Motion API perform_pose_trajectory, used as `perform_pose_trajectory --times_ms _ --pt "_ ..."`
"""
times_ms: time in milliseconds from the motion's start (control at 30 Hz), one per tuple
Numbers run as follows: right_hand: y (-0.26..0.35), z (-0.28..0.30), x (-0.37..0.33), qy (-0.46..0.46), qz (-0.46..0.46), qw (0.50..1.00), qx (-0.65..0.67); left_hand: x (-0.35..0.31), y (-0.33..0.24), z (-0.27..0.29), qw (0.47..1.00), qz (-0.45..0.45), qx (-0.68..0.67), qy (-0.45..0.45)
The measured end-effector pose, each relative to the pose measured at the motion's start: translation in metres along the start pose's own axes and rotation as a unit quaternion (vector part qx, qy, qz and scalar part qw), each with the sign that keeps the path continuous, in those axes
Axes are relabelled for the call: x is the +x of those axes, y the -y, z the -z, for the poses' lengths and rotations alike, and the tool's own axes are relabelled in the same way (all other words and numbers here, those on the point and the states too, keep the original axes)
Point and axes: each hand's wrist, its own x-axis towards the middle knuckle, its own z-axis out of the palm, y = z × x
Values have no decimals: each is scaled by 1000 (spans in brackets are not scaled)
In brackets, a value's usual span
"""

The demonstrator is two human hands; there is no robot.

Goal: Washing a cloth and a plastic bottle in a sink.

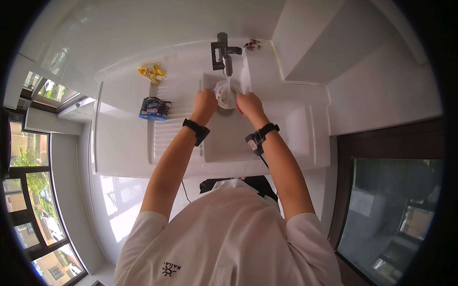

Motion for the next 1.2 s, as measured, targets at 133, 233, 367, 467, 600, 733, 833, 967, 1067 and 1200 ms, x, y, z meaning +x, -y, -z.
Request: perform_pose_trajectory --times_ms 133,233,367,467,600,733,833,967,1067,1200 --pt "30 2 -16 -25 31 987 -155 -4 9 -18 998 2 35 -46" --pt "27 13 -18 27 3 992 -122 -1 13 -5 997 -49 50 -28" --pt "16 16 -30 -26 -16 991 -134 -13 -13 16 994 -63 84 24" --pt "27 36 -51 21 -13 1000 7 -8 -26 38 998 -56 40 5" --pt "16 13 -10 40 -10 993 -114 11 5 12 997 -59 44 -4" --pt "28 21 3 2 11 994 -108 30 6 20 998 -15 61 15" --pt "14 28 -7 13 -15 994 -105 19 -11 23 977 -124 162 69" --pt "8 14 -17 4 1 1000 -26 13 2 13 998 -8 57 18" --pt "0 10 -20 52 0 997 61 12 10 12 999 -35 13 -2" --pt "-26 2 -23 91 -23 958 270 10 11 17 999 -45 12 -14"
